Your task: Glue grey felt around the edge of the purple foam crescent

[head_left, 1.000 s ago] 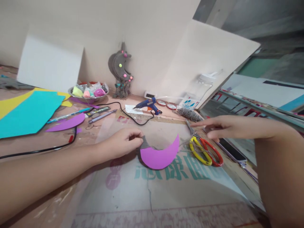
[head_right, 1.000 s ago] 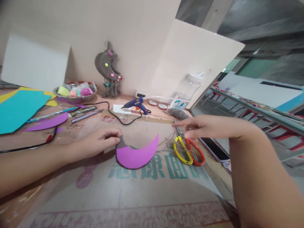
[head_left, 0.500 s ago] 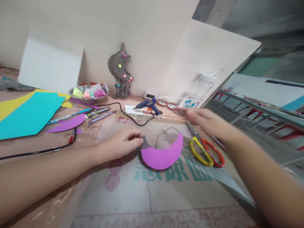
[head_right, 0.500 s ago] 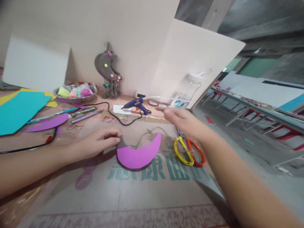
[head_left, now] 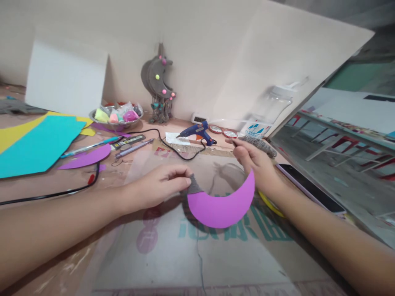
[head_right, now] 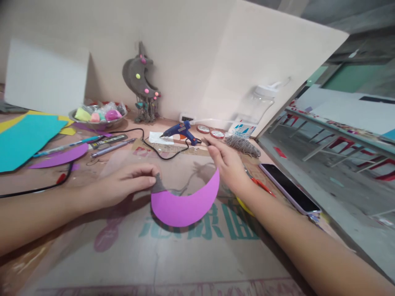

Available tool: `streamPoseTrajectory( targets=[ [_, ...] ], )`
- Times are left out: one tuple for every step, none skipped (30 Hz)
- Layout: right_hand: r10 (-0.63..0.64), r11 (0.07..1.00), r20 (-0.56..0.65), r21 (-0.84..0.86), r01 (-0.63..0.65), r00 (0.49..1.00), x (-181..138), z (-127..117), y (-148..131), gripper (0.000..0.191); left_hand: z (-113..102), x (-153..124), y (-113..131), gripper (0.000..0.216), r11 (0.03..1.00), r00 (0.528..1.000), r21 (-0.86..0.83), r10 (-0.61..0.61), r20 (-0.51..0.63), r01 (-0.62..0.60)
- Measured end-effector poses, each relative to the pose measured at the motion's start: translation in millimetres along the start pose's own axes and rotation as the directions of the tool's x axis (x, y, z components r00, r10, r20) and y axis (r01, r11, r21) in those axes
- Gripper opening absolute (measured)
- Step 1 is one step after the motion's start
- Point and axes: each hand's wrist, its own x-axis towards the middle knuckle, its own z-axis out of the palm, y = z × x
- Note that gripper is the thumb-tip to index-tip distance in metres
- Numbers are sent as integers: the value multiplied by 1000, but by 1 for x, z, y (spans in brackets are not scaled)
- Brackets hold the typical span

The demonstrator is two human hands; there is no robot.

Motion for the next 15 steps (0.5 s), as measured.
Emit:
streamPoseTrajectory(
  targets=[
    [-46, 999, 11, 3, 46, 999, -4, 2, -5, 41, 0, 0, 0, 14, 1000, 1000, 20, 6, -1, -6],
    [-105, 994, 33, 10, 105, 994, -8, 5, -12, 41, 1, 0, 1, 15, 999, 1000, 43, 13, -2, -13],
    [-177, 984, 54, 22, 176, 983, -12, 8, -19, 43, 1, 0, 1, 15, 998, 1000, 67, 20, -6, -20],
    [-234, 972, 75, 26, 233, 969, -16, 12, -25, 44, 2, 0, 1, 15, 996, 1000, 89, 28, -12, -26],
    [-288, 957, 94, 13, 288, 953, -19, 16, -31, 45, 2, 0, 2, 14, 994, 999, 108, 36, -19, -34],
    [-343, 938, 107, -14, 347, 933, -21, 19, -36, 46, 2, 0, 2, 14, 991, 999, 124, 42, -26, -38],
    [-393, 914, 120, -54, 401, 912, -23, 22, -38, 48, 3, 0, 2, 14, 990, 999, 137, 41, -32, -37],
    [-436, 888, 129, -98, 449, 891, -23, 25, -39, 48, 3, 0, 2, 14, 989, 999, 146, 36, -38, -30],
    [-469, 863, 134, -138, 485, 873, -23, 27, -39, 47, 3, 0, 2, 13, 988, 999, 151, 28, -41, -22],
    [-492, 844, 130, -171, 508, 861, -23, 28, -38, 45, 3, 0, 2, 13, 988, 999, 156, 20, -45, -13],
    [-504, 832, 120, -196, 518, 855, -23, 30, -36, 41, 4, -1, 2, 13, 987, 999, 160, 11, -48, -3],
    [-505, 829, 109, -213, 517, 856, -23, 30, -34, 38, 4, -1, 2, 13, 986, 999, 164, 6, -54, 3],
    [-504, 829, 102, -223, 513, 858, -23, 31, -32, 36, 5, -1, 2, 13, 986, 998, 169, 7, -60, 4],
    [-505, 827, 99, -227, 514, 857, -24, 31, -30, 36, 5, -1, 2, 13, 985, 998, 173, 10, -66, 2],
    [-505, 825, 108, -229, 516, 856, -24, 31, -29, 36, 5, -2, 1, 13, 985, 997, 175, 12, -71, 1]
  ],
)
